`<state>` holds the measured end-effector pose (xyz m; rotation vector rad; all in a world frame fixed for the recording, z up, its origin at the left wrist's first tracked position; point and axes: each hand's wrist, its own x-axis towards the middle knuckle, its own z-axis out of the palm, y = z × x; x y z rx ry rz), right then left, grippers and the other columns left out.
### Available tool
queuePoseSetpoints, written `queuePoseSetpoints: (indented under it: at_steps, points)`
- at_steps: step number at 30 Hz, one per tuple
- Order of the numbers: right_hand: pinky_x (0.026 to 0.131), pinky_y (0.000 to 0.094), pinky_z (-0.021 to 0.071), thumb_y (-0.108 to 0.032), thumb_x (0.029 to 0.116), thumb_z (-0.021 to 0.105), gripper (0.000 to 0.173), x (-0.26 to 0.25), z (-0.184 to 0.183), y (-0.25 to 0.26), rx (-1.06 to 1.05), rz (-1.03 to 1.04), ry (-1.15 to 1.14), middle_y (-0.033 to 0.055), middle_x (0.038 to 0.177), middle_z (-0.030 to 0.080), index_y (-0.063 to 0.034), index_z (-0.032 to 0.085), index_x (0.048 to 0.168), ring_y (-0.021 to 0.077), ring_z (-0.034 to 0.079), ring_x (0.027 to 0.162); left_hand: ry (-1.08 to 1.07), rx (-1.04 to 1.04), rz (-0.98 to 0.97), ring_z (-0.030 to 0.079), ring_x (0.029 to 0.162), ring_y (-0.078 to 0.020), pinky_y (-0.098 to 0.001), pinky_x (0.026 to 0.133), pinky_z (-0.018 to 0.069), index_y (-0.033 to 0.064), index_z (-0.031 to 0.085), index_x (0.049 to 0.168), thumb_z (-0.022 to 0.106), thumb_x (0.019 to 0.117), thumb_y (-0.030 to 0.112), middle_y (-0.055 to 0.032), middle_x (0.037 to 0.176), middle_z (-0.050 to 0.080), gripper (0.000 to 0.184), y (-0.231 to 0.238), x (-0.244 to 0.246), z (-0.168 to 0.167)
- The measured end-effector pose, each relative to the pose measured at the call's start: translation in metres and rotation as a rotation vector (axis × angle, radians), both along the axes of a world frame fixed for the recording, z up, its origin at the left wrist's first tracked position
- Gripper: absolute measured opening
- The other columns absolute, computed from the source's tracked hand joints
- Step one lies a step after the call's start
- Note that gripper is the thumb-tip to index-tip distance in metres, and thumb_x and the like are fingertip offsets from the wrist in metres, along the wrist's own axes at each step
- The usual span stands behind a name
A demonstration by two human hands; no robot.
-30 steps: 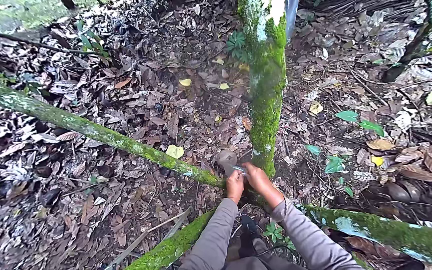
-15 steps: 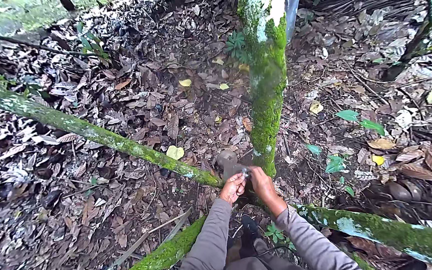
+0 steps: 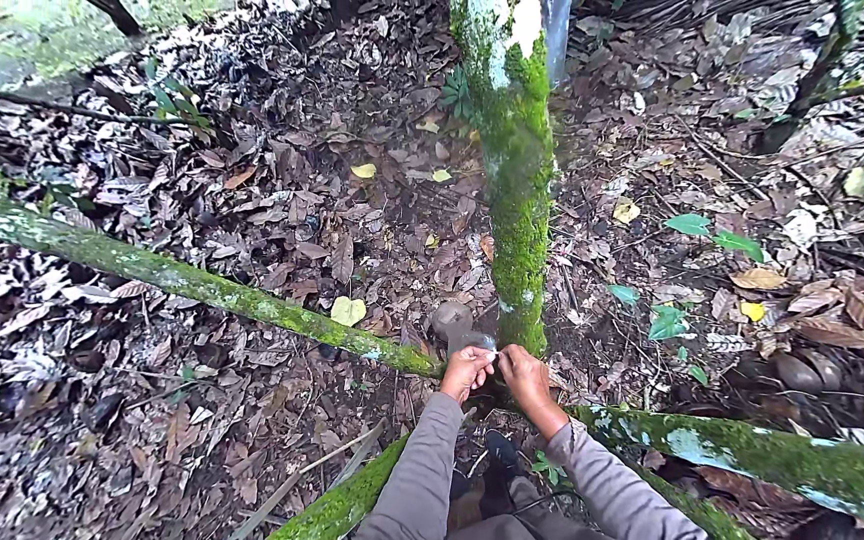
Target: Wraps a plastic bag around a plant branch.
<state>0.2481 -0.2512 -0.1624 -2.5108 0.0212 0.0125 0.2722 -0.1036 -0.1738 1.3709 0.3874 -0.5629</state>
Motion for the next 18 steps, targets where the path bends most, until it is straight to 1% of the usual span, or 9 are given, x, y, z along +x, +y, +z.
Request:
queuePoseSetpoints:
  at_steps: [2,5,6,8,9,11,13,16,18]
  points:
    - [0.072,0.0541,0.0581,-0.018,0.1003,0.055,0.025,-0.001,-0.001,0.002,-0.049,-0.016,-0.022,0.0175,0.098,0.074,-0.0002,0.073,0.101,0.0357,0.074,0.084,-0.037,0.120,-0.041,0.046,0.039,-0.0043,-0.0180,0.038,0.0364,-0.0031,0.066,0.103,0.070,0.0957,0.006,-0.0045,0.063,0.065,0.012,0.002,0.005,0.006]
    - [0.069,0.0552,0.0574,-0.018,0.1008,0.055,0.025,-0.001,0.001,0.004,-0.105,-0.021,-0.031,0.0186,0.096,0.074,0.0001,0.072,0.101,0.0377,0.074,0.081,-0.107,0.231,-0.086,0.047,0.041,-0.0031,-0.0176,0.041,0.0372,-0.0030,0.065,0.097,0.071,0.0944,0.006,-0.0028,0.065,0.065,0.011,0.008,0.016,0.012]
    - [0.068,0.0556,0.0574,-0.018,0.1011,0.054,0.026,-0.001,0.003,0.004,-0.124,-0.022,-0.029,0.0187,0.096,0.075,0.0001,0.073,0.102,0.0382,0.074,0.081,-0.126,0.262,-0.116,0.047,0.042,-0.0029,-0.0175,0.042,0.0382,-0.0036,0.066,0.098,0.070,0.0955,0.007,-0.0021,0.066,0.065,0.011,0.010,0.022,0.013]
    - [0.069,0.0555,0.0575,-0.018,0.1024,0.052,0.027,0.000,0.006,0.006,-0.168,-0.014,-0.002,0.0191,0.096,0.075,0.0001,0.072,0.104,0.0386,0.075,0.081,-0.151,0.351,-0.230,0.047,0.045,-0.0029,-0.0181,0.045,0.0400,-0.0040,0.068,0.107,0.064,0.0998,0.009,-0.0019,0.071,0.065,0.015,0.012,0.032,0.019]
    - [0.071,0.0555,0.0572,-0.019,0.1034,0.051,0.028,0.001,0.009,0.007,-0.185,-0.007,0.031,0.0193,0.099,0.075,-0.0001,0.072,0.106,0.0387,0.074,0.083,-0.163,0.410,-0.298,0.048,0.047,-0.0031,-0.0185,0.046,0.0411,-0.0036,0.067,0.110,0.062,0.1014,0.010,-0.0024,0.075,0.066,0.017,0.012,0.038,0.022]
    - [0.073,0.0557,0.0571,-0.019,0.1045,0.049,0.029,0.002,0.011,0.008,-0.209,0.006,0.070,0.0198,0.102,0.074,-0.0001,0.071,0.108,0.0392,0.074,0.086,-0.178,0.532,-0.395,0.052,0.052,-0.0049,-0.0210,0.052,0.0456,-0.0028,0.068,0.112,0.060,0.1022,0.012,-0.0042,0.080,0.067,0.019,0.011,0.049,0.029]
    - [0.073,0.0557,0.0569,-0.018,0.1041,0.049,0.029,0.002,0.009,0.008,-0.226,0.017,0.069,0.0204,0.102,0.074,0.0008,0.071,0.108,0.0398,0.074,0.085,-0.178,0.617,-0.411,0.055,0.055,-0.0068,-0.0235,0.056,0.0484,-0.0018,0.069,0.110,0.062,0.1008,0.013,-0.0055,0.082,0.068,0.019,0.009,0.057,0.027]
    - [0.074,0.0550,0.0568,-0.016,0.1037,0.048,0.029,0.001,0.010,0.008,-0.255,0.031,0.083,0.0200,0.103,0.074,0.0009,0.070,0.110,0.0395,0.074,0.085,-0.165,0.690,-0.374,0.058,0.058,-0.0090,-0.0261,0.059,0.0507,-0.0009,0.069,0.107,0.063,0.0986,0.012,-0.0064,0.083,0.068,0.016,0.006,0.063,0.015]
    - [0.075,0.0546,0.0565,-0.016,0.1033,0.048,0.028,0.001,0.010,0.009,-0.262,0.032,0.087,0.0198,0.104,0.074,0.0008,0.070,0.110,0.0392,0.074,0.086,-0.161,0.728,-0.328,0.062,0.065,-0.0130,-0.0310,0.065,0.0542,-0.0008,0.069,0.106,0.062,0.0974,0.011,-0.0086,0.086,0.069,0.016,0.003,0.064,0.010]
